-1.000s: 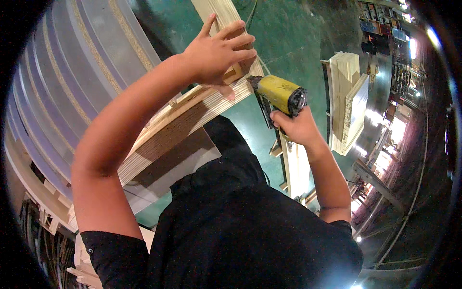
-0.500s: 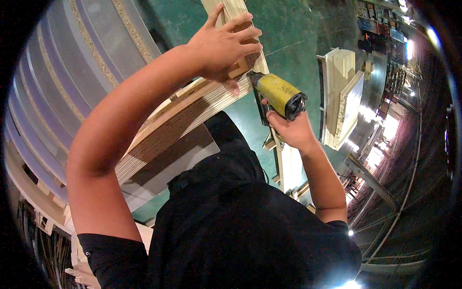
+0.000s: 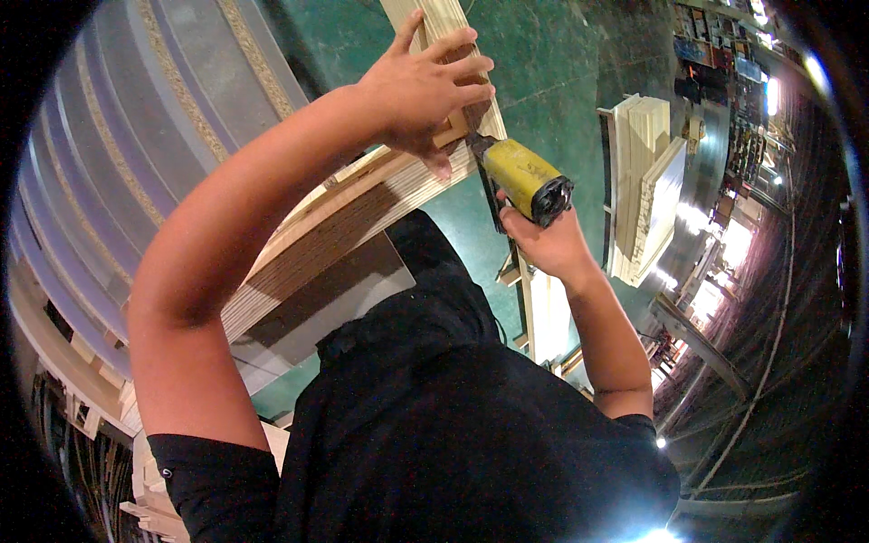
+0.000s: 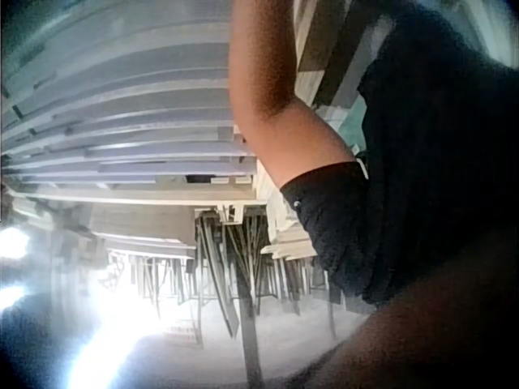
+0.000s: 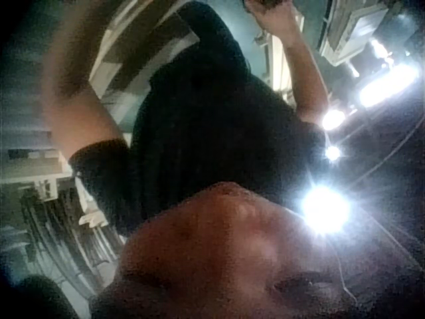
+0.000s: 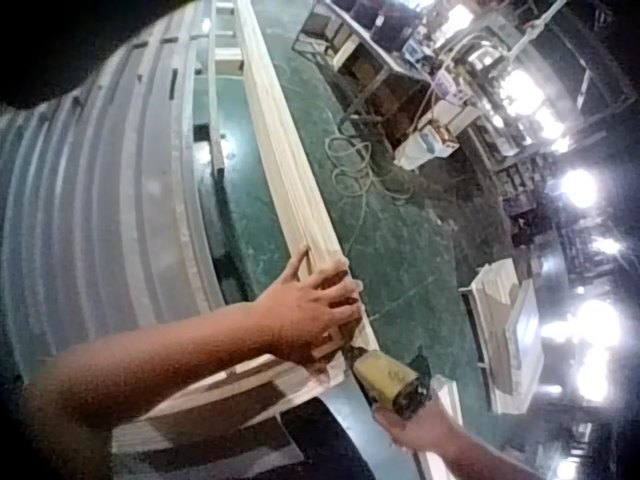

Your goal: The person uses a pneumatic nail gun to attach wooden slats to a large wooden frame structure. They position the slats and drive nails into the joints to secure them in place. The person works on different sections of the frame, occasionally adjusting the position of the wood pieces.

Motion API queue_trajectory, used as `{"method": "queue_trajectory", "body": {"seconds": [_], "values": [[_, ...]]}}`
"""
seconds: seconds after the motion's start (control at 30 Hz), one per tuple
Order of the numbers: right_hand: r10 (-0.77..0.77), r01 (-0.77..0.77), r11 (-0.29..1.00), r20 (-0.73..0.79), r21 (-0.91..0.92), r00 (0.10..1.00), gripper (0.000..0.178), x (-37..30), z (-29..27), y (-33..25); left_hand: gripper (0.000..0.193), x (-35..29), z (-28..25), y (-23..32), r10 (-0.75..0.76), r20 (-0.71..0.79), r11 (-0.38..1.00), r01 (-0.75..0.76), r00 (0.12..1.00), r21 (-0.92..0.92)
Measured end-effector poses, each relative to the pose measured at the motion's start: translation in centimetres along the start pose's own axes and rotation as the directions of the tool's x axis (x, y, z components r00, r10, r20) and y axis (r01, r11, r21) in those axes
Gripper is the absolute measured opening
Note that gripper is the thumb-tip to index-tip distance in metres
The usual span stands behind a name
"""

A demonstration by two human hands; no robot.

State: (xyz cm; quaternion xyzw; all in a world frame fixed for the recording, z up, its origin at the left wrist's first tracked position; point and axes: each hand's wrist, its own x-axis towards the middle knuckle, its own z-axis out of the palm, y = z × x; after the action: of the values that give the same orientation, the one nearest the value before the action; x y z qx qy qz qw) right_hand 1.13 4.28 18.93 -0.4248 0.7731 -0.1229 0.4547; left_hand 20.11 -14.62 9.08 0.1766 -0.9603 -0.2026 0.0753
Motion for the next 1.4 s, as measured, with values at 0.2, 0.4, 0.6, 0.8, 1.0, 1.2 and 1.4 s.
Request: {"method": "queue_trajectory", "body": {"seconds": [0.2, 0.4, 0.6, 0.8, 1.0, 1.2, 1.4], "values": [[-0.084, 0.083, 0.993, -0.008, -0.078, 0.996, 0.031, -0.4, 0.1, 0.3, 0.117, -0.1, 0.0, 0.3, -0.025, 0.023, 1.0, 0.025, 0.999, -0.002], [-0.176, 0.176, 0.983, -0.003, -0.055, 0.984, 0.028, -1.0, 0.5, 0.4, 0.118, -0.2, -0.6, 0.8, -0.046, 0.079, 0.999, 0.047, 0.996, -0.005], [-0.097, 0.096, 0.991, 0.014, 0.092, 0.995, 0.057, -2.5, 1.1, 6.0, 0.116, 0.0, -0.6, 1.2, -0.056, 0.09, 0.998, 0.053, 0.994, 0.038], [0.049, -0.163, 0.8, 0.207, 0.578, 0.977, 0.021, -8.0, 2.4, 14.7, 0.077, -2.1, -1.2, 5.0, -0.127, 0.199, 0.987, 0.103, 0.972, 0.125], [0.003, -0.081, 0.964, 0.293, 0.254, 0.956, 0.048, -9.7, 7.4, 21.2, 0.038, -9.2, 1.6, 14.9, -0.232, 0.145, 0.971, 0.219, 0.962, 0.098], [0.026, -0.097, 0.962, 0.268, 0.255, 0.963, 0.046, -13.1, 10.4, 19.1, 0.027, -23.5, 2.5, 18.9, -0.394, -0.352, 0.909, 0.302, 0.849, -0.287], [-0.106, -0.045, 0.904, 0.326, 0.425, 0.94, 0.034, -18.8, 14.0, 11.5, 0.014, -45.0, -0.9, 17.6, -0.606, -0.572, 0.793, 0.484, 0.553, -0.371]]}}
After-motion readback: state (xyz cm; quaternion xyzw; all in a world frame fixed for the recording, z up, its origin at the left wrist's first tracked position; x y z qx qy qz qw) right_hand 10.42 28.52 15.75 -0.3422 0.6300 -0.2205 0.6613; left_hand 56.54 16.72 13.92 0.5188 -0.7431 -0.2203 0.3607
